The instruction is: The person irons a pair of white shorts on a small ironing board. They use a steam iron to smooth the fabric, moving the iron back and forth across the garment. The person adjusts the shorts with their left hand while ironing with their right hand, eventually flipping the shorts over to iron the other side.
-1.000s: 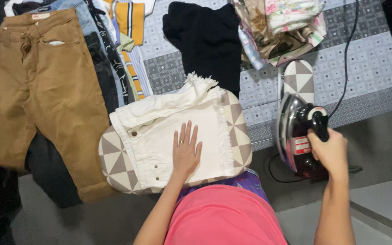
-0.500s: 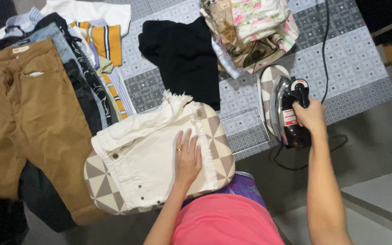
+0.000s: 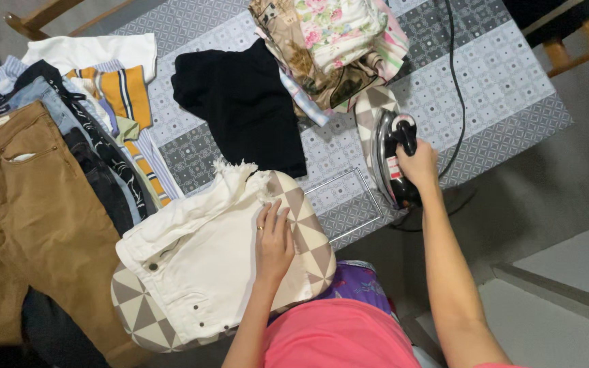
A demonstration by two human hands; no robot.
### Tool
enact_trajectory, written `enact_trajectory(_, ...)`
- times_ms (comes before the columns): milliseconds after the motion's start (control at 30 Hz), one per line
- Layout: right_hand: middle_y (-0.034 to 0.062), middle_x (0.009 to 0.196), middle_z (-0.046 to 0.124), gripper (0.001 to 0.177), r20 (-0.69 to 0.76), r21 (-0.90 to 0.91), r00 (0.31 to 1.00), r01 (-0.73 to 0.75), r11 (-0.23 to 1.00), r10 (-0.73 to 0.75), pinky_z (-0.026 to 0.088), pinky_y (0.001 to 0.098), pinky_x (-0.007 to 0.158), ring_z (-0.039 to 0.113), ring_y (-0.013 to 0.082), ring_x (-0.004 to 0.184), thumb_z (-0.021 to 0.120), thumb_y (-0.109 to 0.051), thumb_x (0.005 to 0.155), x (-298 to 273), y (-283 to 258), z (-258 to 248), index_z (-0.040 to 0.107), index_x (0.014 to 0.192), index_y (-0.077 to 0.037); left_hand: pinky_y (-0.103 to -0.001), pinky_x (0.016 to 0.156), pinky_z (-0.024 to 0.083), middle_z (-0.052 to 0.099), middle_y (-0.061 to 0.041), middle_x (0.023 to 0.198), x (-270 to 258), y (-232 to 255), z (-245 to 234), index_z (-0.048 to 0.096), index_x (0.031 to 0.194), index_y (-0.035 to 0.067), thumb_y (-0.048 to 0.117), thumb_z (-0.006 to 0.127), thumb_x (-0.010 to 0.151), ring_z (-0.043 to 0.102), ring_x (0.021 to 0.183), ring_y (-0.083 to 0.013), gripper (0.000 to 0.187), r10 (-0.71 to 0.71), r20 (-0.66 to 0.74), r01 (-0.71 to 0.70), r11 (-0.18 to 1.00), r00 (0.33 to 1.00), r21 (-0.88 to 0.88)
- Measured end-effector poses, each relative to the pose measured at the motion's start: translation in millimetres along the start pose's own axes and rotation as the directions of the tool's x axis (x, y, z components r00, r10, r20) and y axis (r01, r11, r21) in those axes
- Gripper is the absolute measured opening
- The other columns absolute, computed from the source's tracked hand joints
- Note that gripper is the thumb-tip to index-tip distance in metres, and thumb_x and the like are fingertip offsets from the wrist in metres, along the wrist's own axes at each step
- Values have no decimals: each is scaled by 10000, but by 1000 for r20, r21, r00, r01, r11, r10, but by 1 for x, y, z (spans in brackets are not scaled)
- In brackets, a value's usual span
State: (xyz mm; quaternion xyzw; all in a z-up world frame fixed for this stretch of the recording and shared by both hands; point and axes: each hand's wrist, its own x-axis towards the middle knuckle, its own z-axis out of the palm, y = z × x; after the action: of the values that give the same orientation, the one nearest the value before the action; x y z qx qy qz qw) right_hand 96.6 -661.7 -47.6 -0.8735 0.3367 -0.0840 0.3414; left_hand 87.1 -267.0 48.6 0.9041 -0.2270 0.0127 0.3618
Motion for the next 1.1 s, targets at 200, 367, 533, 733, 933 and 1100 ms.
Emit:
enact_trajectory(200, 204, 841, 711, 244, -68, 60, 995, 80, 995, -76, 546, 446, 746, 732, 354, 805, 723, -210, 885, -2, -16, -55, 702, 987, 10, -455, 1032, 463, 655, -157, 1304, 0, 3, -19, 659, 1195, -16, -21, 610, 922, 565, 1222, -384, 277, -46, -94, 45, 999, 995, -20)
enact_trajectory(367, 147, 712, 662, 245, 98, 27, 989, 113, 993, -115, 491, 382, 612, 660, 235, 653, 743, -212, 946, -33, -96, -120, 684, 924, 25, -454, 1032, 463, 669, -170, 1255, 1, -8, -30, 660, 1206, -26, -24, 601, 925, 569, 1210, -381, 287, -71, -79, 70, 997, 994, -23)
enact_trajectory(533, -16, 543, 538, 211, 427, 380, 903, -226, 897, 47, 351, 278, 390, 472, 54, 413, 703, -231, 929, -101, -154, -122, 635, 963, -35, -450, 1015, 463, 677, -173, 1215, -21, -20, -33, 657, 1219, -28, -24, 598, 914, 573, 1189, -376, 310, -148, -51, 146, 988, 988, -40)
enact_trajectory(733, 31, 497, 535, 236, 487, 249, 873, -159, 955, 18, 365, 288, 388, 485, 80, 389, 705, -242, 938, -140, -158, -70, 668, 965, -10, -458, 993, 467, 678, -167, 1193, -53, -35, -41, 659, 1199, -28, -21, 604, 906, 580, 1164, -364, 299, -170, -64, 173, 984, 983, 37)
enact_trajectory(933, 130, 680, 654, 286, 367, 151, 888, 237, 960, -277, 494, 356, 584, 621, 191, 574, 739, -244, 899, -142, -145, -30, 691, 1000, 20, -458, 991, 466, 681, -159, 1199, -80, -52, -51, 674, 1157, -27, -10, 609, 903, 582, 1157, -362, 263, -194, -93, 200, 978, 977, 63)
enact_trajectory(1100, 158, 659, 633, 271, 348, 96, 910, 202, 975, -223, 481, 375, 596, 600, 232, 568, 728, -234, 920, -147, -149, -19, 681, 971, 29, -470, 981, 465, 676, -167, 1213, -93, -57, -57, 677, 1138, -42, -15, 605, 901, 582, 1155, -368, 249, -213, -84, 218, 974, 973, 56)
